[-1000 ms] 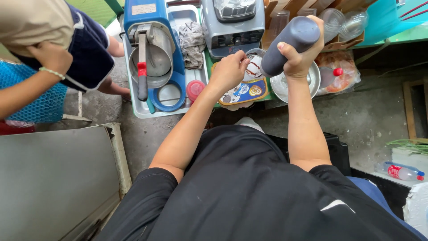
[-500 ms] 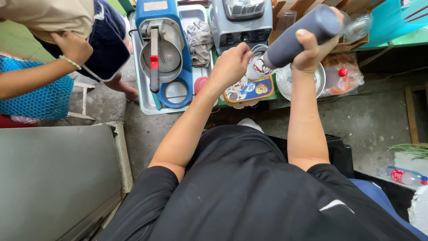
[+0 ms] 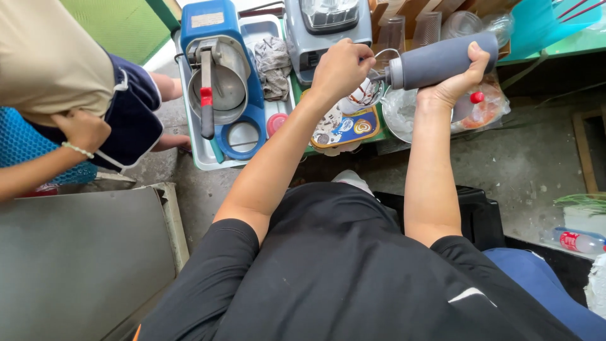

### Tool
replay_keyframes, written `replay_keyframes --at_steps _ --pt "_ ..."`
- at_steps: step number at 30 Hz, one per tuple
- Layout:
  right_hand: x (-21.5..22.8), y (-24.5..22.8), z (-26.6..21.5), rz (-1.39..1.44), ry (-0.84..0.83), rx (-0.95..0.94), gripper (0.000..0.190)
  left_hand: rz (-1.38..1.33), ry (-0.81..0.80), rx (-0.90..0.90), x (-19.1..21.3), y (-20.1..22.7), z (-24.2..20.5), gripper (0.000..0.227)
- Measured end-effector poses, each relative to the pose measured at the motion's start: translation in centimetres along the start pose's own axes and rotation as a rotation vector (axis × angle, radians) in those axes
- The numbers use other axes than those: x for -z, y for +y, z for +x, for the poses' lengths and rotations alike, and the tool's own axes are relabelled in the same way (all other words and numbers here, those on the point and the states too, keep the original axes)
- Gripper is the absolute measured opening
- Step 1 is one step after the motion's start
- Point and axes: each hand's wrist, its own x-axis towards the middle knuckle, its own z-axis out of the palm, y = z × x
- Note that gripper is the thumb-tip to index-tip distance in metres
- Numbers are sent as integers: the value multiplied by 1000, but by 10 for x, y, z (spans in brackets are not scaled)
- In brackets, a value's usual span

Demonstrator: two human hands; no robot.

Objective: The person adds chocolate syrup to a cup of shaved ice, then pours Coca-Cola over it. They store the soda bottle in a refrigerator, scoop vanilla ice cream from a tub, and add it to the cup.

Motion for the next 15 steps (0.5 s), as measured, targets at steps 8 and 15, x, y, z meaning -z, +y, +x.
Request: replay_keyframes --at_steps 8,15 --pt "-2 3 10 36 7 -124 65 -9 34 -1 3 3 6 21" --pt "-3 9 22 -62 -98 -121 51 -36 7 -6 5 2 0 48"
